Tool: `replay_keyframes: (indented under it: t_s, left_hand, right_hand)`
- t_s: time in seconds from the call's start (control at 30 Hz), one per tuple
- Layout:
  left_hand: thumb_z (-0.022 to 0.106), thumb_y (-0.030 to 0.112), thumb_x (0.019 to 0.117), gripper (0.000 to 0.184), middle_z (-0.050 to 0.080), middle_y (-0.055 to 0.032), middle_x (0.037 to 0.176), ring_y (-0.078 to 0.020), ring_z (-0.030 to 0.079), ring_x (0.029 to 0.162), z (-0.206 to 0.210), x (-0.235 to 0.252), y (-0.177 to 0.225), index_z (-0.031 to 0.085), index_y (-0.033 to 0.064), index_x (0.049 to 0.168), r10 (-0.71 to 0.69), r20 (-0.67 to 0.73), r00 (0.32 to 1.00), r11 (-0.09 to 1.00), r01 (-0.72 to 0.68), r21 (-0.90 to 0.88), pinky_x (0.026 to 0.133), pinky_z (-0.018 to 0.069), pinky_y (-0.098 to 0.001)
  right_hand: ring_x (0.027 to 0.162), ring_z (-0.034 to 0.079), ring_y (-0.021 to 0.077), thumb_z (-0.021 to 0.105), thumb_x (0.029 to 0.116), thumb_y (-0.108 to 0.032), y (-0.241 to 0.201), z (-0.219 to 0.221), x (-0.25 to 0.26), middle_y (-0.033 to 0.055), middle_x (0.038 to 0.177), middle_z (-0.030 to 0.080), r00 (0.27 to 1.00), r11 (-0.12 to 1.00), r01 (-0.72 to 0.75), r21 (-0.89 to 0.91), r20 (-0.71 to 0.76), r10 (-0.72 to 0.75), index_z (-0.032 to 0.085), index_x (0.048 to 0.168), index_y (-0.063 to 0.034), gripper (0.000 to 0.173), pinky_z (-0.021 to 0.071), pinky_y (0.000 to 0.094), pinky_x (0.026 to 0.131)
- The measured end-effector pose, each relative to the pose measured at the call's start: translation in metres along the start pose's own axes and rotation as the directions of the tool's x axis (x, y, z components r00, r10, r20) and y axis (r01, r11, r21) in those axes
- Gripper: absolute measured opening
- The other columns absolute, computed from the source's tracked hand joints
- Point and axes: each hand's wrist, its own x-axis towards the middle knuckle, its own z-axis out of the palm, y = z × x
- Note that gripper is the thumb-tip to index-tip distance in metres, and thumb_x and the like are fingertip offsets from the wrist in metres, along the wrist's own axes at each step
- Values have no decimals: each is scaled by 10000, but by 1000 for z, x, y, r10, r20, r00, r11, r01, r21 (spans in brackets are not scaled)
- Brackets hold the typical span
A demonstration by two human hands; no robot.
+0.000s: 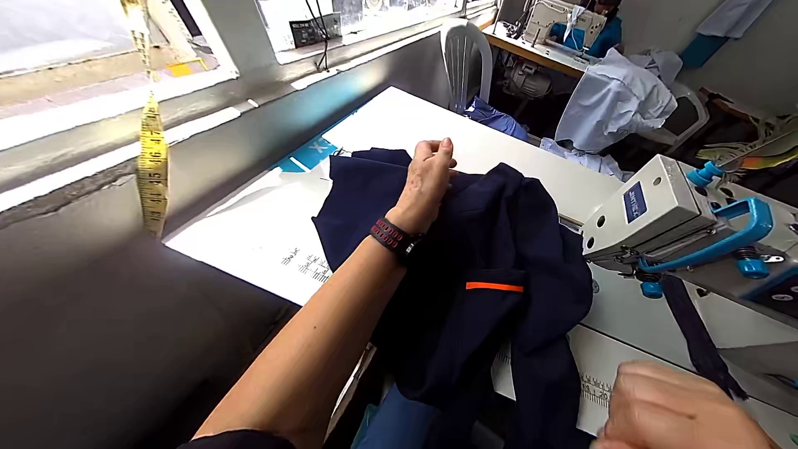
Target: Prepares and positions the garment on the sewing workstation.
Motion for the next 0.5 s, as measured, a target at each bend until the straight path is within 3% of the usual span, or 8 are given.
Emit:
replay_keyframes:
  t_s: [0.07, 0.13, 0.17, 0.23, 0.3, 0.4, 0.43, 0.5]
  left_hand:
    - [474, 302, 1070, 402, 648, -135, 1104, -186, 655, 960, -16, -14, -10, 494, -7, 1327, 155, -5, 988, 976, -152, 155, 818, 545, -397]
    - [636, 318, 997, 494, 646, -197, 1188, -307, 638, 1112, -31, -28, -22, 526, -36, 1324, 258, 170, 951, 817, -308, 487, 930, 523, -520]
    - [724, 306, 950, 512, 650, -244, 1184, -415, 608, 1138, -36, -34, -26, 575, -43, 1294, 224, 268, 937, 708, -345, 616, 924, 470, -632]
    - [742, 194, 943, 235, 718, -230, 978, -456, 676, 988, -50, -30, -36, 728, -10, 1060, 128, 371, 920, 510, -382, 771, 825, 489, -685]
    - [667, 80, 978, 128, 714, -244, 918, -453, 693, 946, -77, -15, -37, 733, -29, 990, 136, 370, 919, 460, -389, 798, 841, 501, -681]
    - [650, 69, 981, 267, 667, -309, 1091, -493, 646, 1057, -113, -4, -22, 639, -89, 1195, 339, 334, 879, 450, -463, 764, 928, 485, -670]
    - [646, 105, 986, 360, 639, -343, 1158, -524, 619, 1102, -116, -5, -14, 586, -106, 1272, 393, 294, 871, 449, -461, 766, 953, 467, -682]
    - [630, 164, 997, 431, 616, -349, 1181, -505, 616, 1076, -108, -14, -4, 544, -117, 1311, 507, 184, 842, 463, -447, 766, 900, 490, -645]
  right_hand:
    - [967, 649, 194, 643, 1000, -348, 32, 32, -8, 126, 958, 703, 956, 982, -146, -119, -272, 109, 721, 951, -70, 292, 520, 292, 851]
    - [1302, 584, 291, 596, 955, -598, 53, 78, -15, 164, 1357, 647, 944, 935, -226, -273, -298, 141, 682, 1257, -121, 571, 484, 443, 1050]
    - [1358, 536, 387, 538, 926, -696, 57, 101, -20, 209, 1453, 579, 955, 911, -239, -337, -250, 158, 637, 1345, -106, 731, 469, 544, 1040]
    - [1306, 561, 496, 559, 897, -682, 45, 124, -30, 246, 1430, 594, 968, 898, -250, -362, -116, 223, 677, 1315, -52, 765, 516, 626, 937]
    - [1195, 659, 443, 647, 927, -547, 21, 111, -36, 203, 1327, 680, 955, 919, -285, -272, 7, 298, 730, 1229, -37, 599, 572, 566, 873]
    - [799, 755, 287, 716, 944, -349, 12, 69, -34, 167, 943, 773, 963, 960, -259, 112, 111, 246, 769, 1066, 19, 391, 608, 449, 707]
    - [784, 744, 219, 687, 972, -289, 17, 56, -27, 139, 905, 769, 977, 950, -212, 227, 86, 198, 773, 1032, 15, 321, 607, 384, 730]
    - [995, 726, 129, 585, 1043, -265, 35, 44, -2, 87, 1038, 775, 980, 970, -100, 222, -145, 135, 772, 1041, -29, 302, 573, 294, 915]
